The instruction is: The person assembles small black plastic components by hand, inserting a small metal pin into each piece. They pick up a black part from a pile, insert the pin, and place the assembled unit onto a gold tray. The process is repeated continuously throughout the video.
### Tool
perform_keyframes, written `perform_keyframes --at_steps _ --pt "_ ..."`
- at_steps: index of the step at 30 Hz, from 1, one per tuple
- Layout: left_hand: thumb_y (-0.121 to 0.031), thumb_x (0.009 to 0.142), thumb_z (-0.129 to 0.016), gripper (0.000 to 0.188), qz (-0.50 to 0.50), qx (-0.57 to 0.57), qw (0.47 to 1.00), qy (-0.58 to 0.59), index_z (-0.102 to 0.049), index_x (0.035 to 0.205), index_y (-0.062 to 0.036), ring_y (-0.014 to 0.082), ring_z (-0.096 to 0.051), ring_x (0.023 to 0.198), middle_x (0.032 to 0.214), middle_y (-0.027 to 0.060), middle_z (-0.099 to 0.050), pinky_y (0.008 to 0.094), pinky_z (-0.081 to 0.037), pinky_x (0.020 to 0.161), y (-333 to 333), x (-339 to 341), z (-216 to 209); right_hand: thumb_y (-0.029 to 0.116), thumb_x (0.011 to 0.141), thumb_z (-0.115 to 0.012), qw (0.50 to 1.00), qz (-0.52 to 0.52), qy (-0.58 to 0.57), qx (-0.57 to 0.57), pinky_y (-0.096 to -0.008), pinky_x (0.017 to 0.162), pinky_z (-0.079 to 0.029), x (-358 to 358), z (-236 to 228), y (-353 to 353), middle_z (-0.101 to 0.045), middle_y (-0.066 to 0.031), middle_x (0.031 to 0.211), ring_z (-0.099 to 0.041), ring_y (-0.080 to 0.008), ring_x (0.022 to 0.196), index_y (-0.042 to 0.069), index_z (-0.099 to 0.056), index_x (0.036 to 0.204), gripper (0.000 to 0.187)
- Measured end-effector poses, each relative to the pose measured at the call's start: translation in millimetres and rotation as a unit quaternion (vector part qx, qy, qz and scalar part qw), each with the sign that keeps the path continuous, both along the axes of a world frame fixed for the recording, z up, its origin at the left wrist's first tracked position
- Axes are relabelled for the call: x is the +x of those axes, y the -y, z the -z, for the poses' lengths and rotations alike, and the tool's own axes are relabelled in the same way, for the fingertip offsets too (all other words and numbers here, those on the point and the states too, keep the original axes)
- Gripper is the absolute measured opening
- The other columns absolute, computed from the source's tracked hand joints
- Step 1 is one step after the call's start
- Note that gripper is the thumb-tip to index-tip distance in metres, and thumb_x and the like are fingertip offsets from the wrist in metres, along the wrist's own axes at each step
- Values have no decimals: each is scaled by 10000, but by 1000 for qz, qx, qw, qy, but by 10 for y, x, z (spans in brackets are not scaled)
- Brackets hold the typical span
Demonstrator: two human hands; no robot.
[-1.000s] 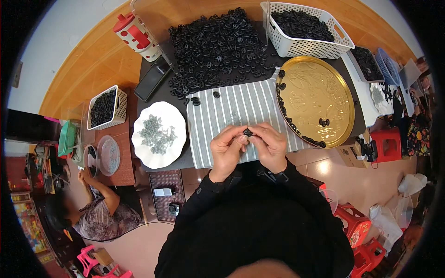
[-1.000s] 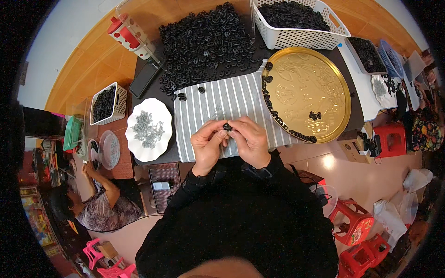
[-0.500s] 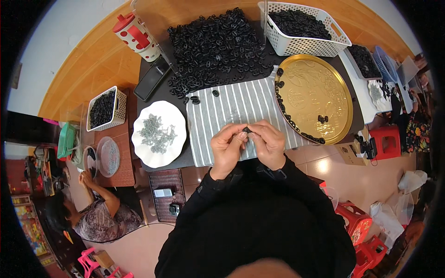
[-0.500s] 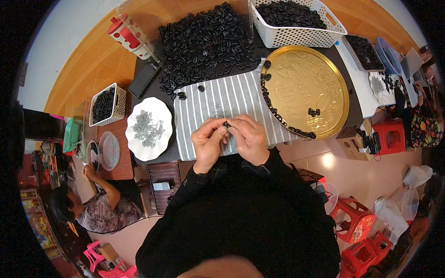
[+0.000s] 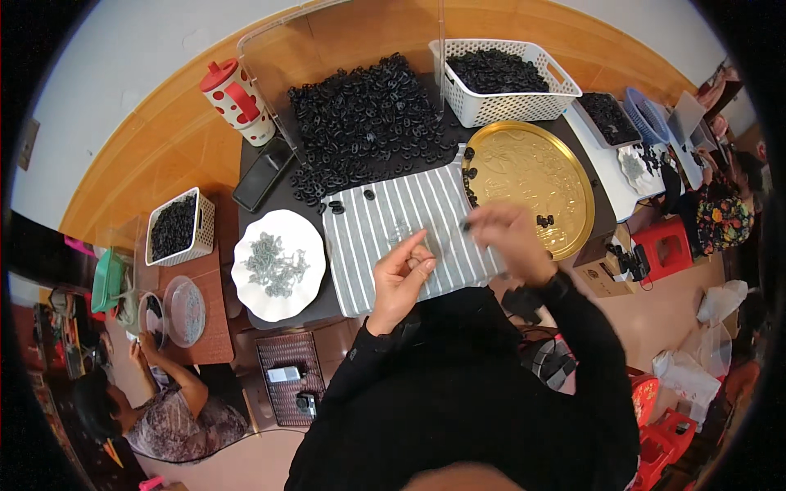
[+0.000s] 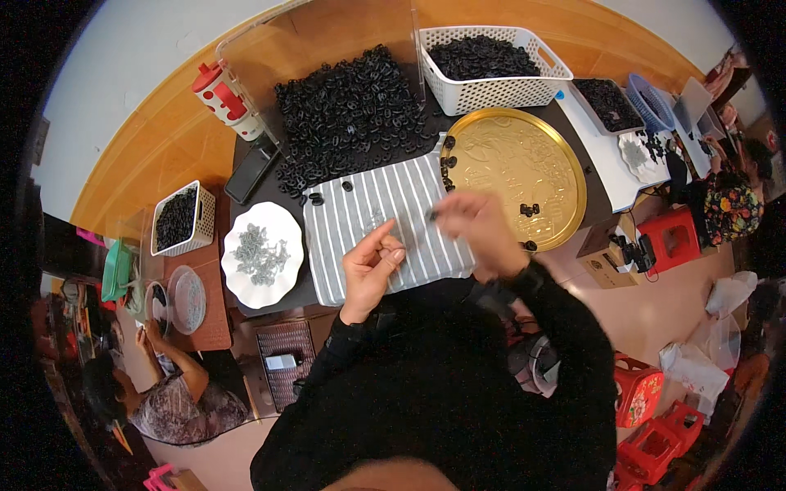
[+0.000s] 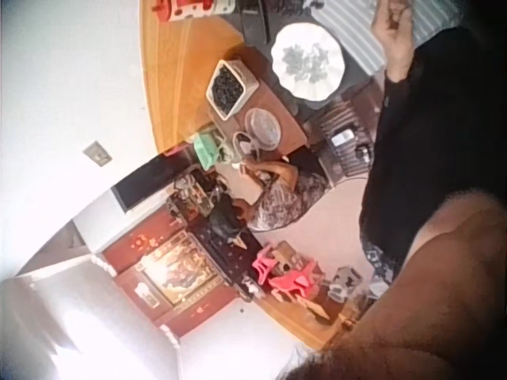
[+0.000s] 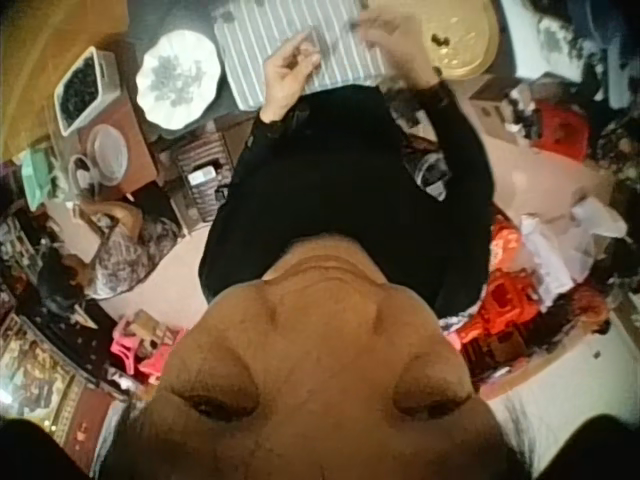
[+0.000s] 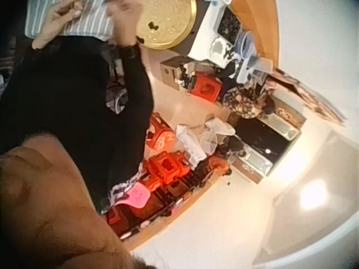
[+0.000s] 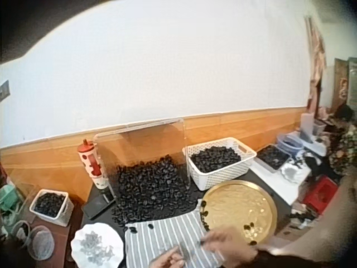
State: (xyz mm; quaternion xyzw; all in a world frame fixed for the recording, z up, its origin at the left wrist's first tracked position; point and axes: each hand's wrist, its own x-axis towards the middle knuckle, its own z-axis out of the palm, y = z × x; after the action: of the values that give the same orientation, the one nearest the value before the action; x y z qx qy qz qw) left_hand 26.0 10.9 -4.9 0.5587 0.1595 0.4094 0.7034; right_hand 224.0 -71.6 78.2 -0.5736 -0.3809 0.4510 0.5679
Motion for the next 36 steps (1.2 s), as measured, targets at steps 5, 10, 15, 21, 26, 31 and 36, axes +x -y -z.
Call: perform_keyframes --at_steps 5,10,15,21,26,31,36 --pt "59 874 -611 402 -2 -14 1000 -6 -580 1269 -9 53 -517 714 910 18 -587 197 -439 621 2 23 4 91 857 -654 979 158 -23 123 -271 666 -497 740 -835 -683 -682 -75 876 -629 -116 755 -8 -667 987 165" --pt "42 883 -609 345 -19 14 1000 -10 -606 1225 -3 53 -518 699 898 18 -577 198 -439 606 10 8 -9 46 788 -663 984 8 178 -21 -271 609 -496 885 -476 -541 -681 -96 811 -634 -129 689 -45 -659 999 230" --pt "33 884 -609 281 -19 62 997 -42 -634 1163 11 55 -520 677 859 21 -562 197 -429 584 -5 12 -46 37 734 -638 860 -45 500 -90 -363 723 -512 917 18 -639 -673 -198 854 -665 -284 805 -29 -670 990 266" --pt "20 888 -609 271 -15 54 998 -33 -637 1157 10 58 -520 667 843 22 -554 200 -428 576 -6 15 -73 46 717 -666 826 9 557 -86 -404 735 -507 1029 184 -1064 -659 -235 854 -659 -348 823 -29 -666 1011 303" --pt "24 885 -610 272 -10 54 998 -40 -636 1156 13 58 -515 673 844 22 -550 199 -423 582 -12 19 -84 57 638 -704 795 -32 605 -22 -426 721 -500 1001 282 -1178 -634 -218 816 -634 -380 790 -28 -652 849 233" --pt "36 879 -610 273 -14 55 997 -54 -637 1150 14 57 -507 690 853 22 -549 193 -411 597 1 2 -89 9 606 -668 806 -150 573 -3 -443 722 -494 857 230 -856 -639 -200 860 -625 -394 828 -18 -655 816 212" --pt "49 873 -605 277 -15 58 997 -54 -638 1146 15 61 -506 686 847 25 -553 195 -409 596 12 18 -90 28 681 -651 798 -111 591 36 -410 725 -489 973 4 -333 -629 -176 870 -617 -345 830 9 -648 849 169"
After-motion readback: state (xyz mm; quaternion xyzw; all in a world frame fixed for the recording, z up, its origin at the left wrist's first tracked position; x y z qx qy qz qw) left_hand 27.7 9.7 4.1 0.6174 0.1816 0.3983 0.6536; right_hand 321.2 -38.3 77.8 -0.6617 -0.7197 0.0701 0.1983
